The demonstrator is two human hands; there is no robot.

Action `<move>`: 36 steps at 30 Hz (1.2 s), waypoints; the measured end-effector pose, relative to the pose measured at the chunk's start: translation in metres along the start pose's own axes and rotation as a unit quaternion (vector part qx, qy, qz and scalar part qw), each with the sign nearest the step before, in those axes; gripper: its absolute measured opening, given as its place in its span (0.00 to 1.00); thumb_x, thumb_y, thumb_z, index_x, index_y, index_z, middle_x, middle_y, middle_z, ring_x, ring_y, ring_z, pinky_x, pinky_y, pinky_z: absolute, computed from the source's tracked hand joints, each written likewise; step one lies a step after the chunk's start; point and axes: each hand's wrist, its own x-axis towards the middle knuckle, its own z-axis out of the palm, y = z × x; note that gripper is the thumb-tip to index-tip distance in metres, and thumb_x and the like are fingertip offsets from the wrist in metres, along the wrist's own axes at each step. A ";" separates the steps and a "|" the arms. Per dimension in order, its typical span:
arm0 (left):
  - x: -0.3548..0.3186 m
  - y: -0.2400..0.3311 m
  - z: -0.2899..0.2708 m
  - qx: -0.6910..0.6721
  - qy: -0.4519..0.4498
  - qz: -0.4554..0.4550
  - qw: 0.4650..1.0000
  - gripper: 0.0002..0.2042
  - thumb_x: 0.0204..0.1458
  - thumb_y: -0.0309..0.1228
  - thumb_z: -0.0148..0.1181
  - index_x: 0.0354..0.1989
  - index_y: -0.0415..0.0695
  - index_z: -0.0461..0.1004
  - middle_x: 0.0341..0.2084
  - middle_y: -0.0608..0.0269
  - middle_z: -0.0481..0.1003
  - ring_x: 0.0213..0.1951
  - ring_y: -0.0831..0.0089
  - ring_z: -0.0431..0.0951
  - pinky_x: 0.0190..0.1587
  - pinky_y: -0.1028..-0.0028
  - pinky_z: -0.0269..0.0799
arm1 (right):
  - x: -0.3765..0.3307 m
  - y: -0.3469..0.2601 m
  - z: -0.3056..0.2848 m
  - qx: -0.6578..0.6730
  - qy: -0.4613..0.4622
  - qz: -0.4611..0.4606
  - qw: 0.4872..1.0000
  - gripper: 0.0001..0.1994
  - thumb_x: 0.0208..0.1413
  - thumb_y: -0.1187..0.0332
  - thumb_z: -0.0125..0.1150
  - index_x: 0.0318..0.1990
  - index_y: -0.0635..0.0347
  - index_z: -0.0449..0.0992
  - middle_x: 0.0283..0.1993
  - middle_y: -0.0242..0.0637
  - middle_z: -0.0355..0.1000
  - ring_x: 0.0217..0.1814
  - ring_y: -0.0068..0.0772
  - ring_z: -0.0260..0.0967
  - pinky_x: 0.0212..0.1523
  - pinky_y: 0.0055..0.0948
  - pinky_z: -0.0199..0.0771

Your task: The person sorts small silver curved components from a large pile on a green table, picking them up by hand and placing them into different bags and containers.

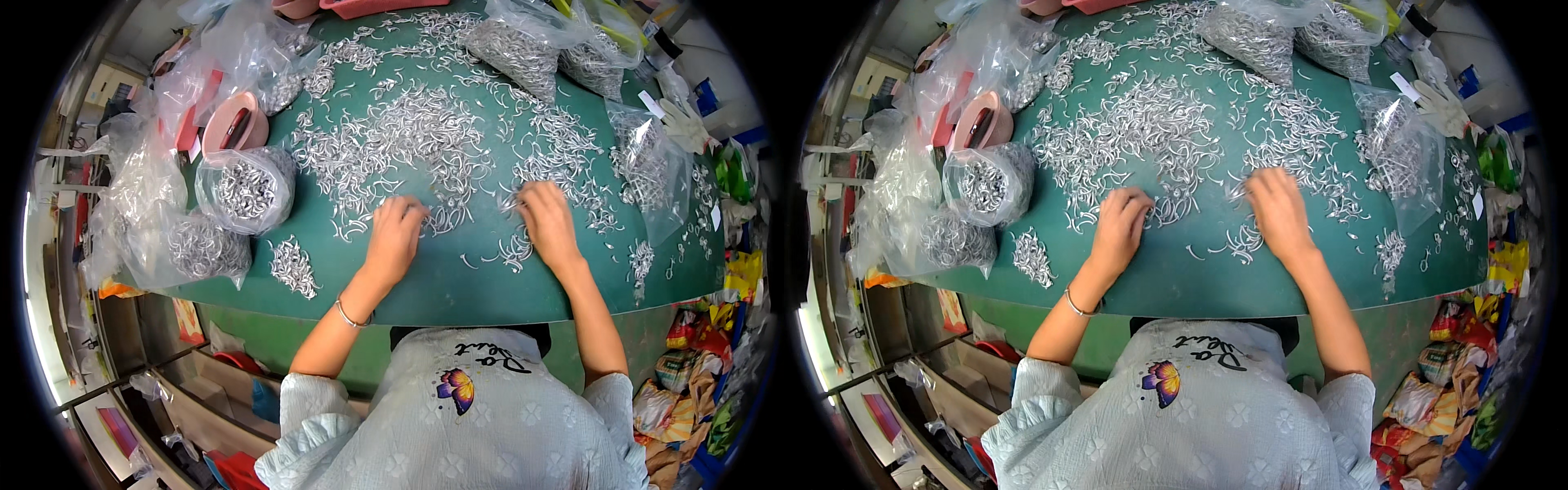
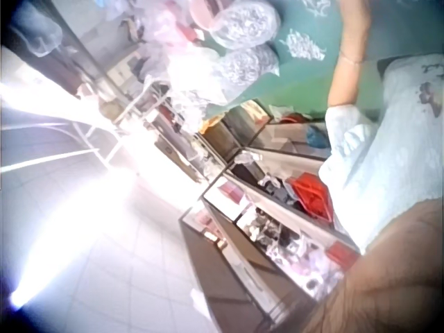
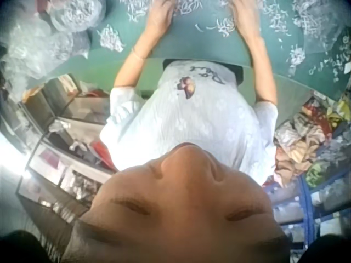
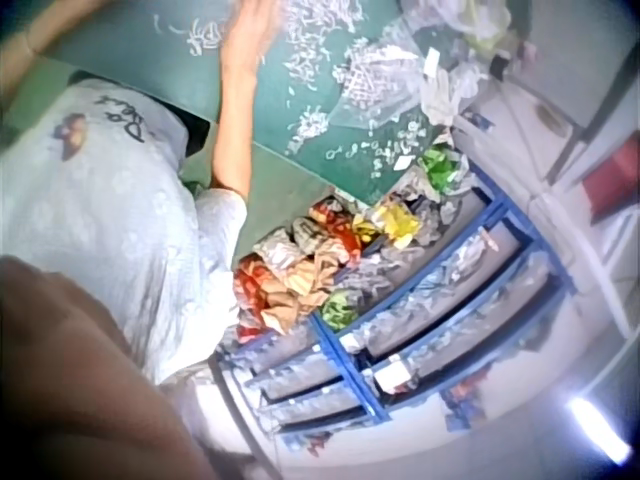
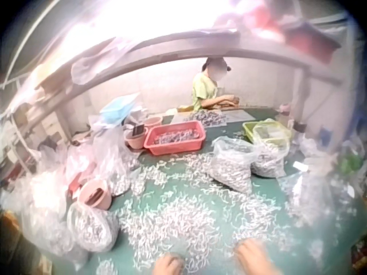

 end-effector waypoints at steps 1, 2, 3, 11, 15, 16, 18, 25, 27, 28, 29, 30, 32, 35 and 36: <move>0.001 -0.004 0.000 -0.016 0.009 -0.020 1.000 0.09 0.49 0.19 0.59 0.38 0.42 0.74 0.39 0.58 0.71 0.43 0.57 0.70 0.47 0.63 0.64 | -0.001 -0.001 -0.001 -0.035 0.026 0.026 0.999 0.08 0.48 0.75 0.63 0.36 0.61 0.74 0.43 0.40 0.69 0.46 0.43 0.65 0.46 0.40 0.63; 0.003 -0.007 0.000 -0.032 0.019 -0.039 0.999 0.08 0.49 0.20 0.59 0.38 0.42 0.74 0.40 0.58 0.71 0.43 0.57 0.70 0.47 0.63 0.63 | 0.001 -0.006 -0.004 -0.070 0.053 0.051 0.995 0.08 0.48 0.74 0.63 0.36 0.61 0.74 0.42 0.40 0.69 0.46 0.43 0.64 0.46 0.40 0.63; 0.005 -0.009 -0.002 -0.034 0.052 -0.039 0.997 0.07 0.50 0.18 0.58 0.37 0.39 0.74 0.38 0.56 0.72 0.40 0.57 0.72 0.45 0.65 0.67 | 0.004 -0.011 -0.006 -0.104 0.080 0.075 0.988 0.07 0.49 0.74 0.63 0.36 0.61 0.74 0.42 0.40 0.69 0.46 0.43 0.64 0.47 0.40 0.62; 0.025 -0.017 -0.012 -0.294 0.142 -0.261 0.908 0.07 0.56 0.18 0.56 0.42 0.34 0.75 0.35 0.62 0.77 0.37 0.78 0.75 0.43 0.79 0.71 | 0.038 -0.059 0.040 -0.001 0.012 0.061 0.998 0.05 0.48 0.70 0.66 0.30 0.59 0.76 0.36 0.34 0.69 0.42 0.39 0.63 0.43 0.37 0.56; 0.029 -0.030 -0.023 -0.410 0.164 -0.357 0.823 0.08 0.57 0.19 0.54 0.44 0.36 0.75 0.39 0.59 0.78 0.41 0.76 0.77 0.44 0.76 0.71 | 0.032 -0.047 0.038 0.019 0.019 0.081 0.996 0.05 0.47 0.70 0.67 0.28 0.58 0.75 0.33 0.33 0.68 0.41 0.38 0.62 0.43 0.37 0.55; 0.027 -0.033 -0.022 -0.310 0.173 -0.285 0.891 0.09 0.56 0.19 0.54 0.45 0.37 0.75 0.42 0.57 0.76 0.43 0.71 0.77 0.45 0.74 0.71 | 0.030 -0.045 0.035 0.018 0.024 0.090 0.996 0.05 0.47 0.70 0.67 0.28 0.58 0.75 0.33 0.33 0.68 0.41 0.38 0.62 0.44 0.37 0.55; 0.032 -0.028 -0.022 -0.098 0.175 -0.124 0.972 0.10 0.55 0.18 0.54 0.45 0.38 0.75 0.47 0.51 0.74 0.47 0.63 0.77 0.46 0.70 0.72 | 0.031 -0.048 0.030 0.016 0.041 0.092 0.995 0.06 0.47 0.69 0.67 0.28 0.58 0.75 0.33 0.34 0.68 0.41 0.39 0.62 0.44 0.37 0.55; 0.031 0.011 0.003 0.050 -0.026 -0.019 0.998 0.14 0.49 0.23 0.62 0.45 0.45 0.76 0.44 0.58 0.72 0.46 0.62 0.72 0.47 0.67 0.60 | 0.034 -0.067 0.039 0.005 -0.002 0.060 0.998 0.10 0.44 0.70 0.69 0.34 0.60 0.74 0.35 0.35 0.67 0.43 0.39 0.62 0.45 0.39 0.56; 0.032 0.007 0.007 0.040 -0.049 -0.034 0.997 0.12 0.48 0.23 0.62 0.43 0.43 0.76 0.42 0.59 0.72 0.44 0.62 0.72 0.46 0.67 0.60 | 0.031 -0.062 0.037 0.016 0.006 0.059 0.998 0.09 0.44 0.72 0.68 0.33 0.60 0.74 0.35 0.35 0.67 0.42 0.39 0.62 0.46 0.39 0.56; 0.032 0.006 0.008 0.034 -0.061 -0.042 0.997 0.11 0.48 0.23 0.62 0.41 0.43 0.76 0.40 0.60 0.72 0.43 0.61 0.72 0.46 0.67 0.61 | 0.029 -0.059 0.036 0.022 0.010 0.058 0.998 0.09 0.44 0.73 0.67 0.33 0.59 0.75 0.35 0.35 0.67 0.42 0.39 0.62 0.46 0.39 0.56; 0.032 0.004 0.009 0.029 -0.055 -0.042 0.997 0.10 0.48 0.23 0.62 0.40 0.42 0.76 0.40 0.60 0.72 0.42 0.61 0.72 0.45 0.66 0.61 | 0.027 -0.054 0.035 0.019 0.002 0.042 0.999 0.07 0.44 0.76 0.65 0.33 0.60 0.74 0.34 0.35 0.68 0.42 0.40 0.63 0.46 0.38 0.57; 0.032 0.002 0.008 0.023 -0.049 -0.043 0.998 0.09 0.48 0.23 0.62 0.39 0.42 0.76 0.39 0.60 0.73 0.41 0.61 0.72 0.44 0.66 0.62 | 0.026 -0.052 0.035 0.017 0.002 0.035 0.999 0.07 0.45 0.76 0.64 0.33 0.60 0.74 0.34 0.35 0.69 0.42 0.40 0.63 0.45 0.38 0.58; 0.031 -0.001 0.009 0.011 -0.037 -0.045 0.998 0.08 0.48 0.22 0.63 0.37 0.41 0.76 0.38 0.59 0.73 0.39 0.60 0.72 0.43 0.65 0.64 | 0.029 -0.051 0.032 0.013 0.002 0.019 1.000 0.05 0.47 0.76 0.63 0.33 0.60 0.74 0.33 0.36 0.70 0.41 0.39 0.64 0.45 0.37 0.58; 0.030 -0.003 0.009 -0.010 -0.027 -0.049 0.998 0.08 0.47 0.21 0.63 0.36 0.40 0.75 0.38 0.58 0.73 0.36 0.58 0.73 0.41 0.64 0.66 | 0.031 -0.046 0.024 0.059 0.041 0.032 0.997 0.04 0.50 0.77 0.62 0.34 0.62 0.75 0.34 0.39 0.72 0.39 0.41 0.66 0.43 0.38 0.62; 0.031 -0.001 0.005 -0.018 -0.028 -0.051 0.998 0.08 0.46 0.21 0.63 0.36 0.40 0.75 0.38 0.57 0.72 0.36 0.58 0.73 0.40 0.64 0.66 | 0.028 -0.044 0.020 0.090 0.027 0.065 0.993 0.05 0.50 0.77 0.61 0.35 0.63 0.75 0.34 0.40 0.72 0.39 0.43 0.67 0.43 0.38 0.63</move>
